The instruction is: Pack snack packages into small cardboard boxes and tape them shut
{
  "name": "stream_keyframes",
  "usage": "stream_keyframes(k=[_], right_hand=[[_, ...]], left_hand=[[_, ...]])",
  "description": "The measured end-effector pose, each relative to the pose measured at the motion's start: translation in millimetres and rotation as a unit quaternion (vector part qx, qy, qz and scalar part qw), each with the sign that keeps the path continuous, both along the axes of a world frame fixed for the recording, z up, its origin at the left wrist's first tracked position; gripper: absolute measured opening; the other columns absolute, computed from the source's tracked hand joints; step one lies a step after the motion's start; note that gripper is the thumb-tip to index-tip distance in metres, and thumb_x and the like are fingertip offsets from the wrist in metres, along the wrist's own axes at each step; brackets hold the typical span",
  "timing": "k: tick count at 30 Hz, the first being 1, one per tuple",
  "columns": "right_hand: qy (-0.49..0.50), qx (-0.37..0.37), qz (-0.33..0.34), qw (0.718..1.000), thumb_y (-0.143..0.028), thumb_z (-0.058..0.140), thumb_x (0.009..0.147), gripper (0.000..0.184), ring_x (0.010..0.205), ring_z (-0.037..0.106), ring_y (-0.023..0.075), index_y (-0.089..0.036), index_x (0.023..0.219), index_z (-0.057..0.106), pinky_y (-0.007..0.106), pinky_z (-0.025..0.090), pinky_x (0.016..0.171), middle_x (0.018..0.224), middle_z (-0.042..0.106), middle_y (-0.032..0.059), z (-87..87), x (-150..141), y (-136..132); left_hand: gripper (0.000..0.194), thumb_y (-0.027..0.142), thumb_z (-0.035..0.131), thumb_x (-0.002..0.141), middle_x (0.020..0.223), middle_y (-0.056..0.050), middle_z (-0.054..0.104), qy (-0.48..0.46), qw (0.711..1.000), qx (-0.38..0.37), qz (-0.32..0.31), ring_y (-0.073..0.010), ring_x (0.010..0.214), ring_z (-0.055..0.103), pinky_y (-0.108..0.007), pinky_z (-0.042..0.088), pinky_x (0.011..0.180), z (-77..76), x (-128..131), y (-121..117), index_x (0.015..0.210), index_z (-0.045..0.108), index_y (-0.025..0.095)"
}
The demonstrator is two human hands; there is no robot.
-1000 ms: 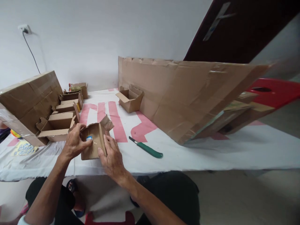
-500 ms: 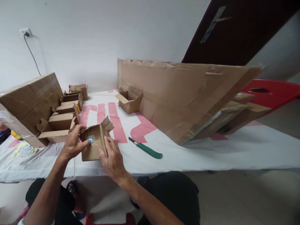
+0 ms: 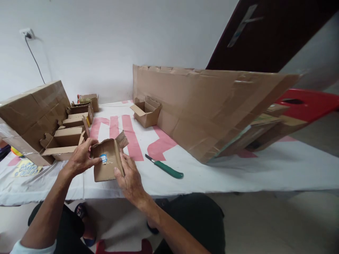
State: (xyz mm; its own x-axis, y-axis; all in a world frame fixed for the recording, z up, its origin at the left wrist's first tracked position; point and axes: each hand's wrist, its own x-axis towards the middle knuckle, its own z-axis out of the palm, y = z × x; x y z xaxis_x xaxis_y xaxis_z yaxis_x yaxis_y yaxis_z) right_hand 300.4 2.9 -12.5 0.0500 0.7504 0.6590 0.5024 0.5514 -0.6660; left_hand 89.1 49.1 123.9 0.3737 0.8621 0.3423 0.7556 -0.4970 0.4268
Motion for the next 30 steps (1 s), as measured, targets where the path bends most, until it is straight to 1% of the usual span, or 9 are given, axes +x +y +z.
stream_keyframes(k=[2,6,9,12,14,16,19,23,30], right_hand=[[0.001,-0.006,0.009,1.0,-0.026,0.051,0.103,0.055,0.135,0.064,0.034,-0.011,0.156,0.058,0.055,0.057,0.116,0.144,0.066,0.0215,1.7,4.1,-0.5],[0.003,-0.024,0.022,0.999,-0.026,0.052,0.103,0.055,0.137,0.062,0.0334,-0.012,0.155,0.057,0.055,0.056,0.118,0.146,0.065,0.0213,5.1,12.6,-1.9],[0.004,-0.03,0.03,0.999,-0.027,0.054,0.103,0.056,0.14,0.061,0.0339,-0.013,0.156,0.056,0.056,0.055,0.119,0.148,0.064,0.0213,5.9,15.6,-2.1],[0.006,-0.031,0.029,0.999,-0.03,0.056,0.103,0.056,0.14,0.061,0.0346,-0.015,0.157,0.055,0.057,0.055,0.119,0.148,0.064,0.0207,5.9,15.8,-1.1],[0.005,-0.032,0.028,0.999,-0.03,0.055,0.104,0.056,0.141,0.06,0.0344,-0.016,0.157,0.055,0.057,0.054,0.119,0.148,0.064,0.0202,6.5,15.7,-0.1],[0.001,-0.035,0.033,0.999,-0.03,0.054,0.104,0.055,0.142,0.06,0.0344,-0.015,0.157,0.055,0.057,0.054,0.119,0.148,0.064,0.0209,7.6,16.3,0.9],[-0.005,-0.038,0.038,0.999,-0.03,0.055,0.104,0.055,0.14,0.061,0.0345,-0.013,0.156,0.056,0.056,0.055,0.119,0.147,0.065,0.0213,8.6,17.8,1.8],[-0.013,-0.033,0.034,0.999,-0.028,0.056,0.103,0.055,0.138,0.062,0.0338,-0.017,0.156,0.056,0.056,0.056,0.118,0.145,0.066,0.0194,7.2,18.9,1.6],[-0.022,-0.028,0.034,0.999,-0.029,0.056,0.104,0.054,0.138,0.062,0.034,-0.014,0.156,0.055,0.055,0.055,0.119,0.143,0.066,0.0207,6.9,18.6,-0.3]], left_hand=[[0.043,0.028,0.079,0.082,0.115,-0.006,0.074,-0.01,1.0,0.012,-0.014,-0.0227,0.092,0.071,-0.036,0.057,0.079,-2.3,0.5,-1.5,0.122,0.064,0.025],[0.043,0.028,0.078,0.087,0.145,-0.016,0.065,-0.037,0.996,0.053,-0.058,-0.0298,0.124,0.068,-0.037,0.06,0.084,-9.6,1.3,-8.8,0.126,0.061,0.024],[0.047,0.029,0.08,0.087,0.151,-0.018,0.062,-0.028,0.995,0.061,-0.069,-0.0326,0.133,0.065,-0.038,0.062,0.085,-13.1,1.9,-14.8,0.129,0.06,0.025],[0.041,0.026,0.08,0.089,0.15,-0.016,0.063,0.003,0.995,0.07,-0.078,-0.0316,0.13,0.068,-0.04,0.063,0.091,-11.9,3.4,-16.6,0.126,0.062,0.026],[0.035,0.023,0.08,0.088,0.145,-0.014,0.066,0.037,0.992,0.079,-0.086,-0.0302,0.125,0.071,-0.042,0.061,0.098,-8.3,4.9,-14.9,0.119,0.065,0.026],[0.029,0.021,0.081,0.087,0.14,-0.012,0.068,0.072,0.989,0.085,-0.092,-0.0293,0.12,0.073,-0.043,0.061,0.1,-3.6,6.8,-11.8,0.112,0.067,0.026],[0.02,0.021,0.082,0.087,0.133,-0.009,0.07,0.114,0.985,0.088,-0.092,-0.0274,0.11,0.075,-0.04,0.062,0.093,3.1,10.3,-7.5,0.102,0.069,0.025],[0.01,0.023,0.08,0.089,0.127,-0.007,0.07,0.141,0.983,0.085,-0.08,-0.0237,0.098,0.075,-0.038,0.061,0.088,7.7,15.0,-5.0,0.095,0.072,0.025],[0.007,0.027,0.079,0.092,0.125,-0.008,0.07,0.186,0.976,0.082,-0.08,-0.0244,0.097,0.075,-0.038,0.06,0.084,9.3,18.4,-4.6,0.093,0.073,0.024]])
